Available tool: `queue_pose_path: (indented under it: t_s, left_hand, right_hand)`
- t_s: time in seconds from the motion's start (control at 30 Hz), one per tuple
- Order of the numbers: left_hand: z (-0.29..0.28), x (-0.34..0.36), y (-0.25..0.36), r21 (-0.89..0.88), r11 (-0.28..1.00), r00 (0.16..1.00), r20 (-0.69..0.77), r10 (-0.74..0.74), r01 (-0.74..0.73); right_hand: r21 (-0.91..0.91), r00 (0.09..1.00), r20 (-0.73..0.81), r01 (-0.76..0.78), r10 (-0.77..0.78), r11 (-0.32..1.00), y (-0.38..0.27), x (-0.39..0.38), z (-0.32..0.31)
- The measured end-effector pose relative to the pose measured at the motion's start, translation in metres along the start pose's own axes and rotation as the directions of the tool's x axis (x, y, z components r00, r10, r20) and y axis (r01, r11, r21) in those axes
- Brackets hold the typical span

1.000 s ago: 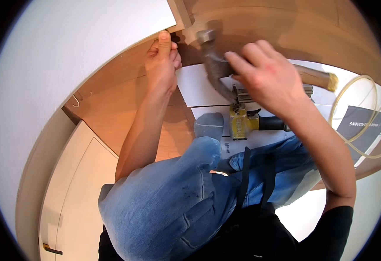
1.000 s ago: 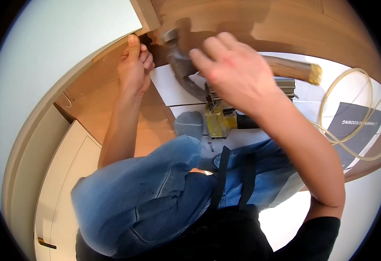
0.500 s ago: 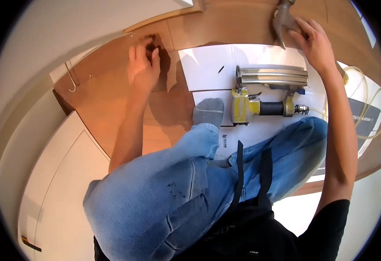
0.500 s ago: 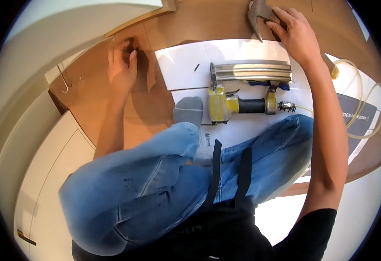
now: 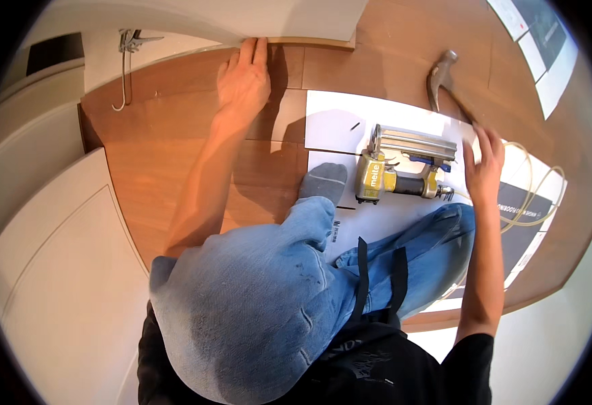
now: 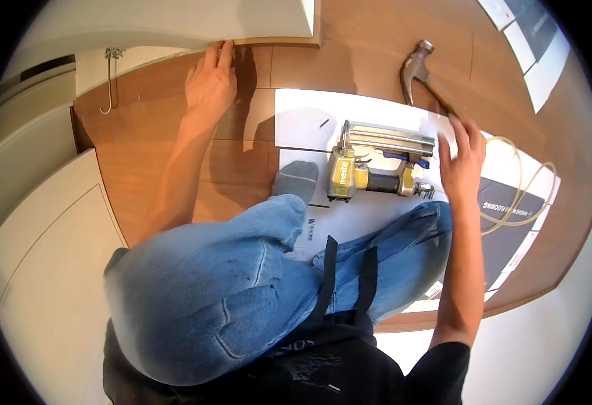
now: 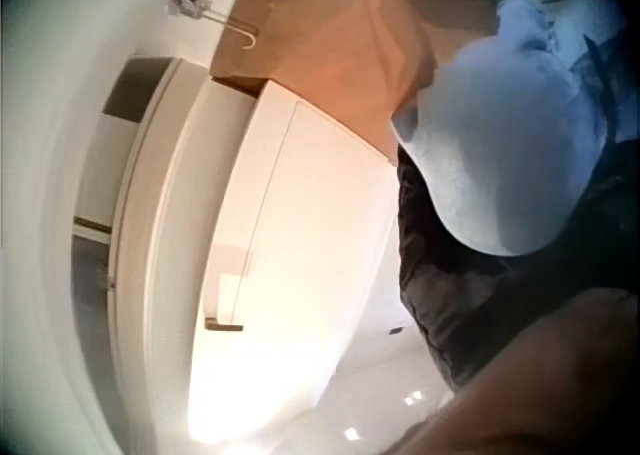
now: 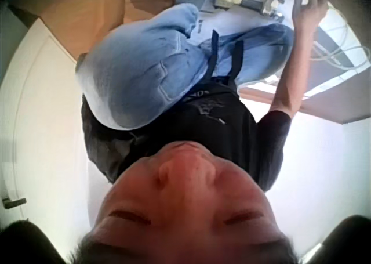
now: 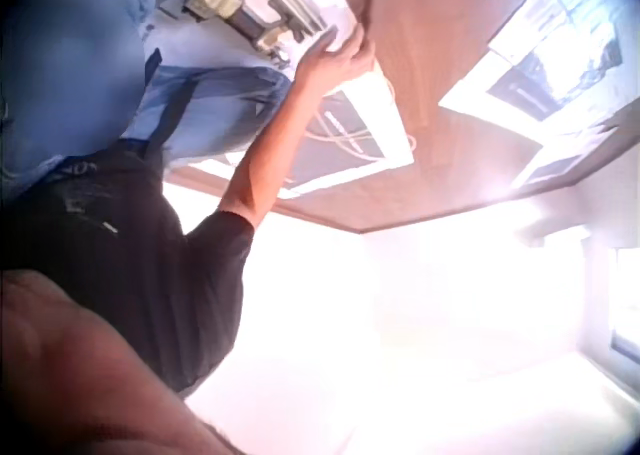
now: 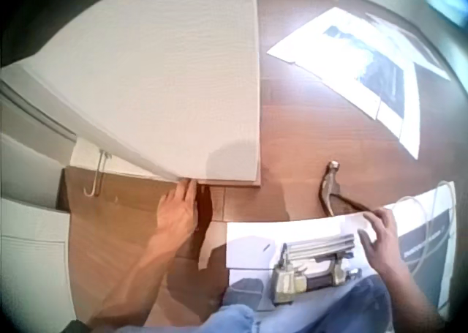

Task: The person cuts a wood trim piece using a miter saw, then positions it against the wall base and secures it with a hammer and a pneumatic nail gun.

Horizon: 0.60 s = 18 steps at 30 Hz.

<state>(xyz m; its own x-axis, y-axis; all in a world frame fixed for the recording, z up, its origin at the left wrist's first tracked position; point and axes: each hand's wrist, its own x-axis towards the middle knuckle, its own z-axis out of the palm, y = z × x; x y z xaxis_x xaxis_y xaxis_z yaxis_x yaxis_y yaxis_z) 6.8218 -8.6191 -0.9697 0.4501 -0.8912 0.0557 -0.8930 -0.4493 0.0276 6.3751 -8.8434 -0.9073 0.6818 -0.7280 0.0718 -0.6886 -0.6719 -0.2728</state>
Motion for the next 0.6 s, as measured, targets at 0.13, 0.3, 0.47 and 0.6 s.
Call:
queue_pose_path:
  t_s: [0.13, 0.3, 0.47, 0.6]
  left_hand:
    - [0.006, 0.005, 0.009, 0.029, 0.999, 1.000, -0.002, -0.013, 0.013]
    - [-0.005, 0.014, -0.004, 0.048, 0.998, 0.999, 0.026, -0.047, 0.046]
    - [-0.003, 0.016, -0.027, -0.012, 0.997, 0.997, -0.041, 0.070, -0.071]
    - [0.006, -0.013, -0.012, -0.125, 0.992, 0.994, -0.107, 0.010, -0.023]
  right_hand:
    - [0.005, 0.968, 0.068, -0.244, 0.243, 0.970, 0.011, -0.094, -0.048]
    - [0.093, 0.922, 0.138, -0.377, 0.363, 0.921, -0.007, -0.152, -0.052]
    - [0.078, 0.929, 0.126, -0.359, 0.348, 0.930, -0.016, -0.118, -0.043]
    - [0.061, 0.928, 0.179, -0.343, 0.327, 0.937, -0.008, -0.118, -0.041]
